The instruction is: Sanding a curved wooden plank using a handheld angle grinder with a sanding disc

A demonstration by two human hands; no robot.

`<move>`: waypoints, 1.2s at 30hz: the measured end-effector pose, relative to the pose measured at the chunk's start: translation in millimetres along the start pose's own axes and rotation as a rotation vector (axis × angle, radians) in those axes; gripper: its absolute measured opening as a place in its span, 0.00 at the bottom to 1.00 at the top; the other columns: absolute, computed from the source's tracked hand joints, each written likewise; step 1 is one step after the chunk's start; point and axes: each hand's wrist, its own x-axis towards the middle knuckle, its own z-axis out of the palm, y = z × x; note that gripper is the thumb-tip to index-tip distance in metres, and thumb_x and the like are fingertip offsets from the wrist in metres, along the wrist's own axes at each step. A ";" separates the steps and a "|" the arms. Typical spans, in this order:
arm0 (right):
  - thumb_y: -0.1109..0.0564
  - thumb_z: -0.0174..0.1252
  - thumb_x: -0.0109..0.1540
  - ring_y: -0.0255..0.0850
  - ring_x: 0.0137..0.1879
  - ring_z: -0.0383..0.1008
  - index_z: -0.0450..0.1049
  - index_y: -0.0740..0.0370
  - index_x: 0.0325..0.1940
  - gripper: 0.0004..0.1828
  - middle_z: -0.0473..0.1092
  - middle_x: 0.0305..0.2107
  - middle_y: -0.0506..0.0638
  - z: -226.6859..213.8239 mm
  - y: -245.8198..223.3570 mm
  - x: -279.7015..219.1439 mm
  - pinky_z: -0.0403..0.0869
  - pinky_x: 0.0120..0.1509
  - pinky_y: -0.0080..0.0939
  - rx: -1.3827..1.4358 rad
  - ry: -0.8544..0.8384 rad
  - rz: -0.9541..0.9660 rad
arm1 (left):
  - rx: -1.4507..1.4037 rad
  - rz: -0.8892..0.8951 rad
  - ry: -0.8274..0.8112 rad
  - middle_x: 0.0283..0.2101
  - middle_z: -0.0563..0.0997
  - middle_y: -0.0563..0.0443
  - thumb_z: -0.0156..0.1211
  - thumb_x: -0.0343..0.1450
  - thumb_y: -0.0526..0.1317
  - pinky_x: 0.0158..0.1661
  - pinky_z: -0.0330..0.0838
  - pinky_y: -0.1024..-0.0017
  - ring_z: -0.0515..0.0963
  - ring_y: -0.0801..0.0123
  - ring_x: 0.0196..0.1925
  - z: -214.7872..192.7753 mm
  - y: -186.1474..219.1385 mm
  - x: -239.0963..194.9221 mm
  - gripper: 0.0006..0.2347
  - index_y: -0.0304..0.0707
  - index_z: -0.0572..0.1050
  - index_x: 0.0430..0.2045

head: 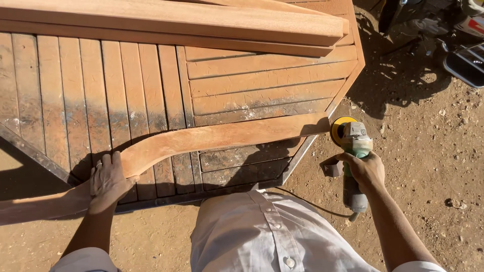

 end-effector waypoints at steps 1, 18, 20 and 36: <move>0.56 0.73 0.48 0.50 0.29 0.74 0.74 0.71 0.43 0.25 0.71 0.24 0.61 9.4 12.2 8.8 0.73 0.37 0.48 0.001 0.000 0.000 | 0.000 0.000 0.001 0.57 0.71 0.38 0.75 0.56 0.52 0.58 0.68 0.47 0.74 0.39 0.59 -8.5 4.4 1.8 0.44 0.36 0.63 0.67; 0.39 0.73 0.50 0.67 0.58 0.75 0.72 0.65 0.53 0.37 0.76 0.45 0.70 194.4 -83.4 -123.5 0.73 0.62 0.66 -0.541 -0.453 -0.169 | 0.068 0.103 0.451 0.48 0.73 0.42 0.76 0.49 0.58 0.43 0.66 0.60 0.75 0.53 0.50 -26.3 38.7 -13.4 0.41 0.34 0.68 0.53; 0.38 0.70 0.52 0.68 0.58 0.75 0.70 0.64 0.53 0.36 0.75 0.45 0.70 215.1 -105.3 -149.2 0.73 0.62 0.66 -0.567 -0.542 -0.220 | 0.062 0.111 0.446 0.48 0.74 0.43 0.76 0.47 0.59 0.44 0.67 0.61 0.75 0.54 0.51 -27.0 33.5 -13.6 0.43 0.34 0.68 0.53; 0.36 0.74 0.47 0.63 0.50 0.78 0.77 0.67 0.51 0.39 0.77 0.38 0.69 108.7 18.3 8.1 0.75 0.52 0.61 -0.420 0.055 0.193 | 0.108 0.203 0.725 0.41 0.75 0.45 0.66 0.53 0.60 0.39 0.63 0.64 0.75 0.57 0.42 -21.5 31.4 -9.5 0.34 0.35 0.75 0.48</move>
